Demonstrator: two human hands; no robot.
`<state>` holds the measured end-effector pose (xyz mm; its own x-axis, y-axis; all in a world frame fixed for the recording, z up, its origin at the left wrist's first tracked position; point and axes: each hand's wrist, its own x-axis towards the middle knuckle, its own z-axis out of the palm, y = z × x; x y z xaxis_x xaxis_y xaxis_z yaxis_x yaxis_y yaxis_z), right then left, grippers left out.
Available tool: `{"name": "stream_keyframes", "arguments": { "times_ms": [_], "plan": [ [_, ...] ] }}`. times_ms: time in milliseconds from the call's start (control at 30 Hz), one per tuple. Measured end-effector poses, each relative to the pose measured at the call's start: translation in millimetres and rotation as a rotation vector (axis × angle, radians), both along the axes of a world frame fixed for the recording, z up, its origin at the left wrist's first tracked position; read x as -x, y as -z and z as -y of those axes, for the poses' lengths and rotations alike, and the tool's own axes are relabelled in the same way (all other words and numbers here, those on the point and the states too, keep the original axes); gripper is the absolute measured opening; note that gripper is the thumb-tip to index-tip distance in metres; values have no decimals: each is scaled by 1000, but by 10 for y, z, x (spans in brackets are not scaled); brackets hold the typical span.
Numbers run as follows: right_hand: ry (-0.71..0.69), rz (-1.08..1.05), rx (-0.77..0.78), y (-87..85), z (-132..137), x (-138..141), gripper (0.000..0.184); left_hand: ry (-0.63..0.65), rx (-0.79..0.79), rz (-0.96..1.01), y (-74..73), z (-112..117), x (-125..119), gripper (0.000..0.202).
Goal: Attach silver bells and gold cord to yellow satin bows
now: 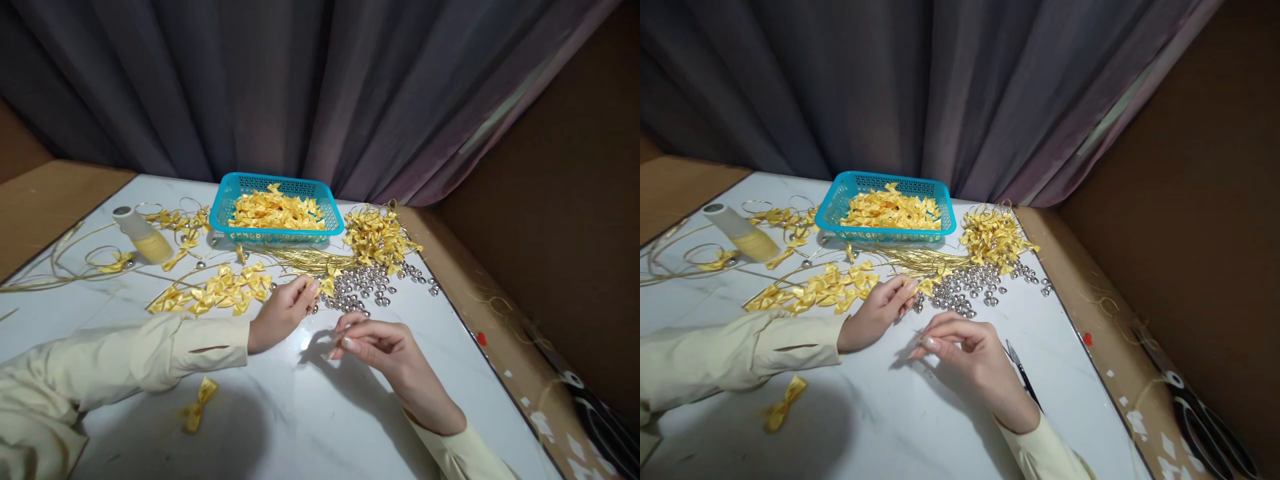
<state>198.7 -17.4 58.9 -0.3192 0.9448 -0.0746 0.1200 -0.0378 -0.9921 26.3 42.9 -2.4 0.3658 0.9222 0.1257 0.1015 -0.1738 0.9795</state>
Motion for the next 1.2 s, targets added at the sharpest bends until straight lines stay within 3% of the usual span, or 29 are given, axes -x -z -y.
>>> {"name": "stream_keyframes", "arguments": {
  "times_ms": [200, 300, 400, 533, 633, 1200],
  "plan": [
    [-57, -317, 278, 139, 82, 230, 11, -13, -39, -31, -14, 3, -2, 32],
    [-7, -364, 306, 191, 88, 265, 14, -11, -43, -38, -20, -1, -1, 32],
    [94, -207, 184, 170, 58, 203, 15, 11, -57, -51, -32, -6, 0, 30],
    [299, 149, -209, 129, 6, 61, 11, 55, -65, -60, -58, 8, 3, 28],
    [389, 303, -366, 126, -8, -4, 11, 65, -57, -58, -70, 26, 5, 29],
    [276, 464, -345, 131, 15, 1, 19, 142, 33, 3, -121, 69, -2, 29]
  ]
}}
